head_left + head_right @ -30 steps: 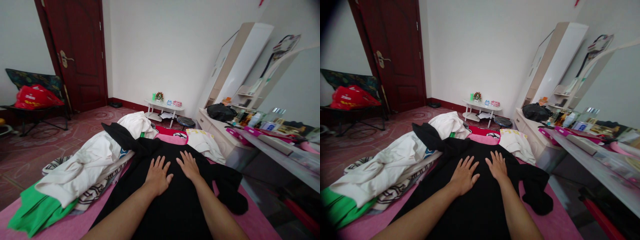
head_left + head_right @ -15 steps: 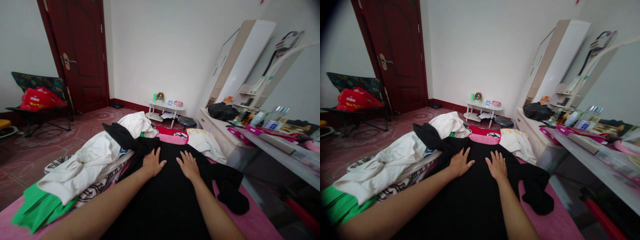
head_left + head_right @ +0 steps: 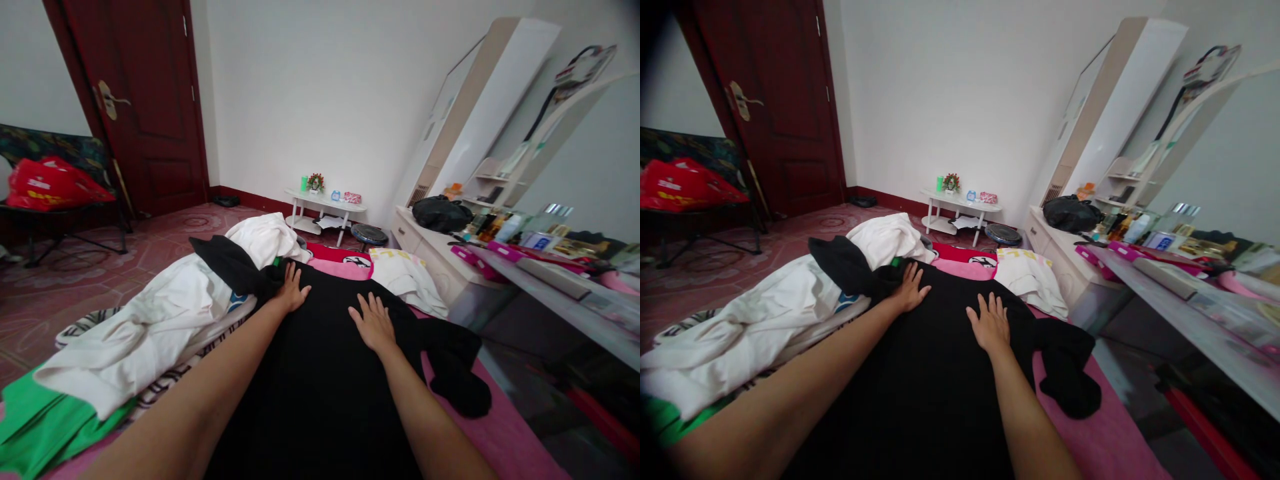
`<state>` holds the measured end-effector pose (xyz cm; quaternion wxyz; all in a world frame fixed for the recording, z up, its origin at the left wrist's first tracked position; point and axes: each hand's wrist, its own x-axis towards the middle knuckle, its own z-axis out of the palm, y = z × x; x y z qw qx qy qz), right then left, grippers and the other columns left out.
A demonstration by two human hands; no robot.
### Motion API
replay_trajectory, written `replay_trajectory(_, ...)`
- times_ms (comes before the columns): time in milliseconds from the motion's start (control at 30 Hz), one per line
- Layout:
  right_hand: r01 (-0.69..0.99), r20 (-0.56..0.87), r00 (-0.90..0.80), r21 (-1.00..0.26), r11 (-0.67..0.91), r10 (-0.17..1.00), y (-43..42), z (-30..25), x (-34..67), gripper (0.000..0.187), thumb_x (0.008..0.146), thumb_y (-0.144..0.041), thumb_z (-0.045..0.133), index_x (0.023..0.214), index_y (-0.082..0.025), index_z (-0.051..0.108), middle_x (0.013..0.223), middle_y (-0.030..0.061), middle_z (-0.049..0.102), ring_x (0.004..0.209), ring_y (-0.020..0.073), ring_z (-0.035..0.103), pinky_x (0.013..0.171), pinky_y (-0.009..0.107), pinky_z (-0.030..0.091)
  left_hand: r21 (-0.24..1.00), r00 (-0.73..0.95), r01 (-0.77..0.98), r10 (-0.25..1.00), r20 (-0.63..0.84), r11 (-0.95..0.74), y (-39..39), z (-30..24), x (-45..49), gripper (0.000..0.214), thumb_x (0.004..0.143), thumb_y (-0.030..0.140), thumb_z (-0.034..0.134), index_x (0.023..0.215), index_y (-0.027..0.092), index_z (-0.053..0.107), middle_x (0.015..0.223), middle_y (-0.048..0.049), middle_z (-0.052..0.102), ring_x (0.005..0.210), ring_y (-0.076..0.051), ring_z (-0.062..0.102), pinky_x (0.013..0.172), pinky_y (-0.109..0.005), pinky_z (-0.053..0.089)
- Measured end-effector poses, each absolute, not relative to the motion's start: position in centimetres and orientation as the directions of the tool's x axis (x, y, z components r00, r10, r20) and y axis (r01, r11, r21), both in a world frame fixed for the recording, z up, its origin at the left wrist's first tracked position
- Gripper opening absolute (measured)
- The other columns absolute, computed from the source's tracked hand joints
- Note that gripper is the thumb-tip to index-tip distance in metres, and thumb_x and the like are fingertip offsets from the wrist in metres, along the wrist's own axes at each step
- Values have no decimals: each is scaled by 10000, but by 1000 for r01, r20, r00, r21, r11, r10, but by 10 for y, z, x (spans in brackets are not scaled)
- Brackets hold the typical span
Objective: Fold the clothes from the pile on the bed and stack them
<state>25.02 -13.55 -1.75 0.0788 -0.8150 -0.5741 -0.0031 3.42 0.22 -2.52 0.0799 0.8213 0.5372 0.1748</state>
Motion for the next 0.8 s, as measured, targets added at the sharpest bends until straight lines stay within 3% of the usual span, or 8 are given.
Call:
replay_trajectory(133, 937, 93, 344, -105, -334, 934, -134, -16, 250, 652, 914, -579, 235, 1462, -228, 264, 1543, 97, 175, 1416, 275, 109, 1122, 450, 106, 327, 347, 860, 918, 189, -392, -11, -26, 35, 643, 910, 457, 341, 1409, 53, 317, 1547, -165, 93, 1425, -272, 26, 1142, -421, 147)
replay_trajectory(300, 911, 82, 409, -93, -401, 909, -132, -11, 229, 536, 941, -376, 267, 1437, -183, 331, 1535, 119, 195, 1410, 287, 142, 1099, 501, 159, 335, 426, 800, 864, 269, -499, -45, -18, 33, 752, 879, 633, 284, 1434, 126, 303, 1544, -145, 138, 1421, -294, 85, 1124, -457, 183)
replay_trajectory(367, 956, 163, 292, -92, -280, 942, -133, -9, 215, 520, 927, -285, 269, 1432, -176, 333, 1551, 91, 138, 1421, 254, 99, 1107, 501, 138, 294, 574, 687, 745, 341, -664, -53, -13, 34, 692, 895, 620, 267, 1455, 214, 263, 1560, -74, 99, 1426, -262, 72, 1128, -455, 169)
replay_trajectory(433, 996, 206, 33, -88, -15, 978, -131, -7, 206, 527, 924, -269, 263, 1447, -212, 292, 1561, 30, 96, 1426, 185, 71, 1127, 441, 121, 238, 715, 577, 624, 316, -782, -55, -9, 36, 592, 924, 553, 270, 1454, 290, 251, 1554, -4, 156, 1422, -205, 122, 1136, -421, 160)
replay_trajectory(533, 975, 86, -173, -123, 183, 981, -122, -5, 210, 537, 943, -417, 236, 1462, -279, 236, 1552, -18, 148, 1419, 139, 103, 1131, 397, 135, 226, 741, 601, 640, 204, -767, -49, -11, 45, 547, 923, 511, 297, 1423, 292, 331, 1509, 4, 299, 1393, -192, 232, 1136, -409, 167)
replay_trajectory(633, 987, 11, 122, -105, -121, 992, -108, -6, 226, 609, 927, -520, 206, 1467, -239, 231, 1552, 17, 151, 1423, 194, 89, 1123, 469, 119, 248, 578, 750, 789, 207, -614, -42, -17, 56, 580, 913, 509, 294, 1402, 212, 389, 1508, -71, 293, 1399, -270, 204, 1128, -478, 149)
replay_trajectory(733, 888, 59, 458, -82, -453, 887, -100, -7, 234, 625, 935, -458, 174, 1462, -129, 240, 1552, 86, 127, 1422, 227, 78, 1105, 517, 131, 281, 362, 866, 905, 222, -415, -42, -18, 63, 603, 922, 423, 272, 1418, 89, 343, 1505, -175, 257, 1398, -332, 175, 1112, -528, 145)
replay_trajectory(800, 885, 106, 464, -85, -457, 879, -99, -5, 232, 598, 936, -409, 182, 1456, -122, 257, 1548, 95, 141, 1419, 237, 90, 1096, 528, 142, 289, 306, 884, 922, 236, -367, -45, -17, 64, 604, 923, 376, 262, 1440, 64, 280, 1515, -190, 218, 1398, -340, 165, 1107, -539, 147)
